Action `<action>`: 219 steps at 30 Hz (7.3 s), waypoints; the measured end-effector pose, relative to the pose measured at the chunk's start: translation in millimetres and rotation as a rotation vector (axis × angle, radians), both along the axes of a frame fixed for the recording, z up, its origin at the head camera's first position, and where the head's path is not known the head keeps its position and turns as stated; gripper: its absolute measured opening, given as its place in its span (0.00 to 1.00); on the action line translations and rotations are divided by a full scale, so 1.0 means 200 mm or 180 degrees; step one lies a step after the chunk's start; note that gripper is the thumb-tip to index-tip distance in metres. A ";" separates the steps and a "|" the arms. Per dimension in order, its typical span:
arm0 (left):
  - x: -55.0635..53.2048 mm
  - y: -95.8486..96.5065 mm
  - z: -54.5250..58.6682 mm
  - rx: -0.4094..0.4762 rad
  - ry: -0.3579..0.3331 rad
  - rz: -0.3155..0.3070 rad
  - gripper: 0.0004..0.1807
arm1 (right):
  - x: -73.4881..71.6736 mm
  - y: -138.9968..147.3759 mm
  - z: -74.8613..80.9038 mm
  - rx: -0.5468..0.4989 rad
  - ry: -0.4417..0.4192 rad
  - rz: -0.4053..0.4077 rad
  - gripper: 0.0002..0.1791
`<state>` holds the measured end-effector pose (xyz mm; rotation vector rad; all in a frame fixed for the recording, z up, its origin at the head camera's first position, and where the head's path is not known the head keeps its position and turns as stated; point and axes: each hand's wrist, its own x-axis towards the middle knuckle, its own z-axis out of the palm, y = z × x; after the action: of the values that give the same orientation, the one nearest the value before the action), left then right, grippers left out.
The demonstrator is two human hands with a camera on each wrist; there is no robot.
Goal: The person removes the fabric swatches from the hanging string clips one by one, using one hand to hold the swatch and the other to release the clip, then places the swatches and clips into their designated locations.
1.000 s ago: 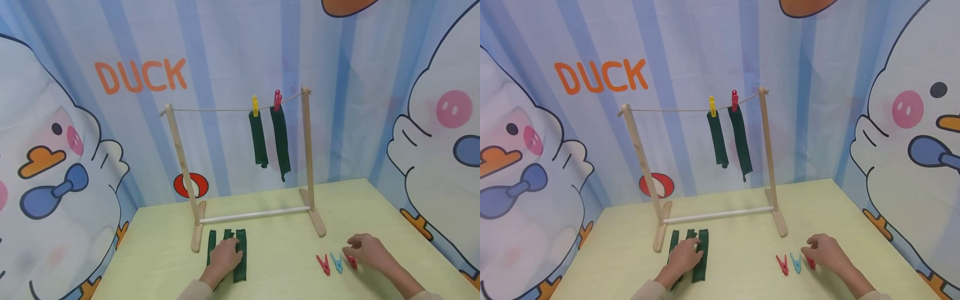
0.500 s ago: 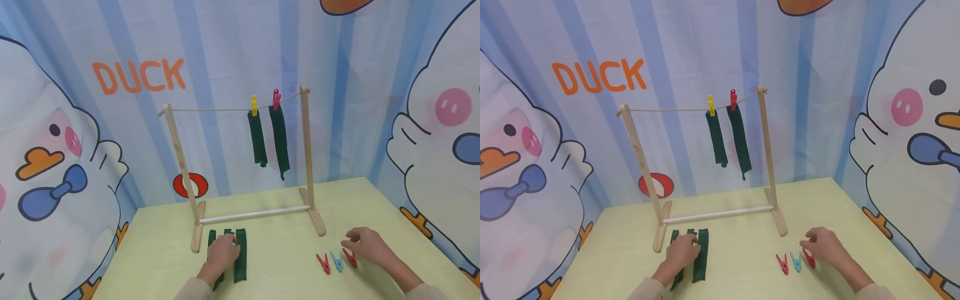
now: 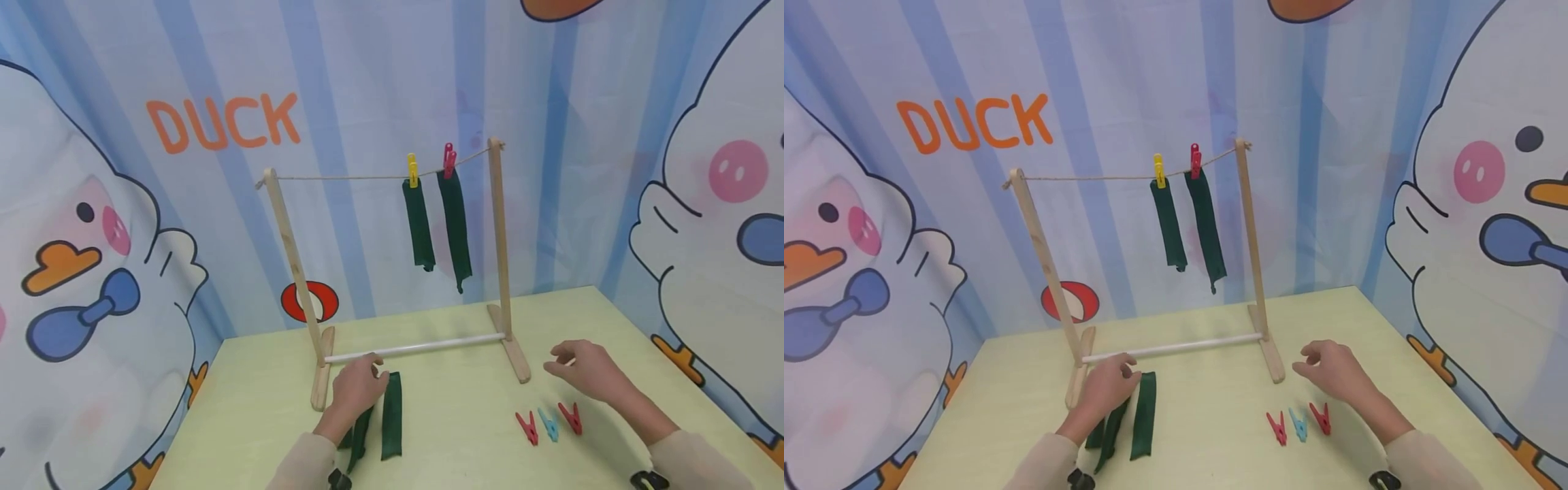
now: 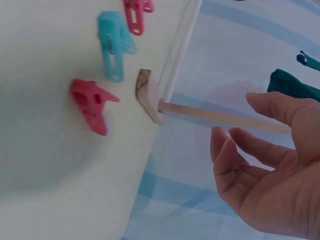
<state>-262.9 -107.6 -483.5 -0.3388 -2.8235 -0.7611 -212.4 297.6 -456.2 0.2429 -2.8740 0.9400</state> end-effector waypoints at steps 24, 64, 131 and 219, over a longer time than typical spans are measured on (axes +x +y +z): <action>-0.13 0.04 0.23 0.0969 0.0494 -0.0544 0.18 | -0.16 -0.21 0.40 -0.0097 0.0571 0.0203 0.20; -0.31 0.26 0.47 0.1949 0.0523 -0.0662 0.28 | -0.41 -0.69 0.84 -0.0545 0.1572 0.0260 0.18; -0.53 0.53 0.79 0.3051 -0.0107 -0.1072 0.20 | -0.68 -0.86 1.11 -0.0932 0.1999 0.0585 0.30; -0.40 0.46 0.75 0.3396 -0.0446 -0.1066 0.31 | -0.63 -0.81 1.19 -0.1434 0.2742 0.0489 0.10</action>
<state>-342.2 -16.0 -334.4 -0.5564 -2.0416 -2.2205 -338.0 135.1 -218.8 0.6392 -1.8401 1.1166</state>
